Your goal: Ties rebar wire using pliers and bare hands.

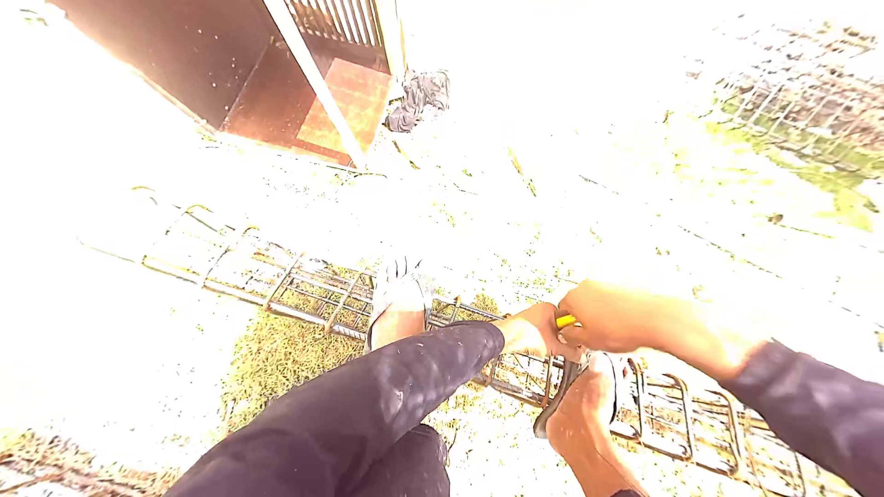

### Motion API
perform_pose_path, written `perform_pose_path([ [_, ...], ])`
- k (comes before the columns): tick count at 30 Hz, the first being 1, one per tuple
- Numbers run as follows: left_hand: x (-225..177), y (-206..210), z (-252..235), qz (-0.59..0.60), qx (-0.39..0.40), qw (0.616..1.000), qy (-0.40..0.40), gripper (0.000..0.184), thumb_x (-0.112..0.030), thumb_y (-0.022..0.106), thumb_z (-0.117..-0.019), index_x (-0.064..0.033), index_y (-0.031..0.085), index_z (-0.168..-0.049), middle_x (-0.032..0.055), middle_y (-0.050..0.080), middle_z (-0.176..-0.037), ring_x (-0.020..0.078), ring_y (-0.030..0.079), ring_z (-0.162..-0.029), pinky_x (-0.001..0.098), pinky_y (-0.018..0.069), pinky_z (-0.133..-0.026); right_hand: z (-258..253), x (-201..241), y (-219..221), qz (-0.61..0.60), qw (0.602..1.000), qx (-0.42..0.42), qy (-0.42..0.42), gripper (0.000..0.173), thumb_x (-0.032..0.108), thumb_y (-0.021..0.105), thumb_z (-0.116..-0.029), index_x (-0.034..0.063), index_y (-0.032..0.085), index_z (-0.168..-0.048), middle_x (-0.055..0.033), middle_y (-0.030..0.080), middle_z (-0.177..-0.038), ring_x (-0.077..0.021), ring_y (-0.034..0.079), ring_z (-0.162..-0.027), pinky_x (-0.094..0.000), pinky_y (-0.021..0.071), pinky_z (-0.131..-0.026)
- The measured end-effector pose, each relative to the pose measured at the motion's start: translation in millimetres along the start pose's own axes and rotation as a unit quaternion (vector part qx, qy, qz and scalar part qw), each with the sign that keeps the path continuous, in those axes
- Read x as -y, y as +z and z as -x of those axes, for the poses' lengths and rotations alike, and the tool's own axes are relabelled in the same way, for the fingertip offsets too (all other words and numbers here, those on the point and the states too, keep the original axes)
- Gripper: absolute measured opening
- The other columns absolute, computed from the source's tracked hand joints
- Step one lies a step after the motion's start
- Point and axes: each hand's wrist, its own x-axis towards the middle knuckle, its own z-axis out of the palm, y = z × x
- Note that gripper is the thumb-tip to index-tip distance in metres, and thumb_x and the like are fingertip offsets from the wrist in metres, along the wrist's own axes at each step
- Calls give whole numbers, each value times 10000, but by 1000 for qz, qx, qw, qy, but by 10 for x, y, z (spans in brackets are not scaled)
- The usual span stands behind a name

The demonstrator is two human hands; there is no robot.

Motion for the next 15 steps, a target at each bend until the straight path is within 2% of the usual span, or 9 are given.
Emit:
perform_pose_path([
  [2,-3,-55,-7,54,13,998,-15,236,-201,835,-851,-33,675,-894,32,617,-699,96,546,-580,297,473,-564,210,43,182,130,979,-150,-40,255,261,662,-965,89,685,-1152,-136,665,-1057,-347,663,-978,-559,538,-817],
  [4,-115,-150,88,94,58,994,-28,160,-110,790,-883,-48,652,-935,-9,581,-671,44,501,-536,219,440,-524,356,96,400,228,937,-256,-71,346,17,617,-943,16,634,-1288,-210,626,-1293,-433,568,-1273,-693,407,-1049],
  [5,-179,-187,148,97,82,992,-22,166,-76,768,-895,-47,656,-1013,-10,583,-701,34,492,-545,204,438,-528,348,81,554,269,907,-314,-83,366,-39,611,-941,5,645,-1303,-200,642,-1333,-412,568,-1325,-703,388,-1093],
  [7,-187,-187,135,75,129,989,14,294,-59,759,-895,-54,633,-1161,26,631,-835,48,531,-604,220,477,-565,190,-47,877,315,855,-403,-84,415,-130,642,-879,-12,675,-1276,-183,696,-1254,-358,647,-1242,-644,466,-1057],
  [10,-193,-178,61,25,153,987,45,308,-85,776,-895,-7,654,-1168,95,675,-935,105,589,-678,291,526,-627,16,-123,989,343,809,-471,-76,230,-130,654,-822,-19,702,-1018,-140,702,-870,-285,715,-822,-422,568,-752],
  [12,-188,-178,110,-10,153,987,54,284,-109,788,-895,30,673,-1115,121,690,-940,136,632,-736,331,552,-689,-5,-20,980,314,824,-467,-68,108,-131,647,-803,-63,689,-876,-164,660,-728,-312,691,-674,-422,555,-644],
  [13,-177,-161,132,-31,148,986,68,323,-119,814,-873,49,675,-1111,146,693,-966,172,643,-795,373,551,-743,67,65,948,293,861,-413,-44,85,-118,640,-817,-83,687,-879,-184,662,-728,-339,695,-676,-449,557,-647],
  [14,-165,-159,128,-48,146,985,80,398,-133,836,-849,66,657,-1143,185,689,-1024,233,650,-894,440,532,-830,163,173,851,258,914,-312,2,114,-82,619,-859,-104,682,-952,-222,685,-803,-384,711,-753,-499,560,-708],
  [15,-159,-174,115,-64,146,983,91,477,-163,845,-846,62,635,-1211,205,685,-1096,273,658,-988,481,522,-907,241,283,674,204,964,-160,62,220,-23,587,-917,-117,633,-1110,-277,691,-981,-446,699,-935,-566,533,-842],
])
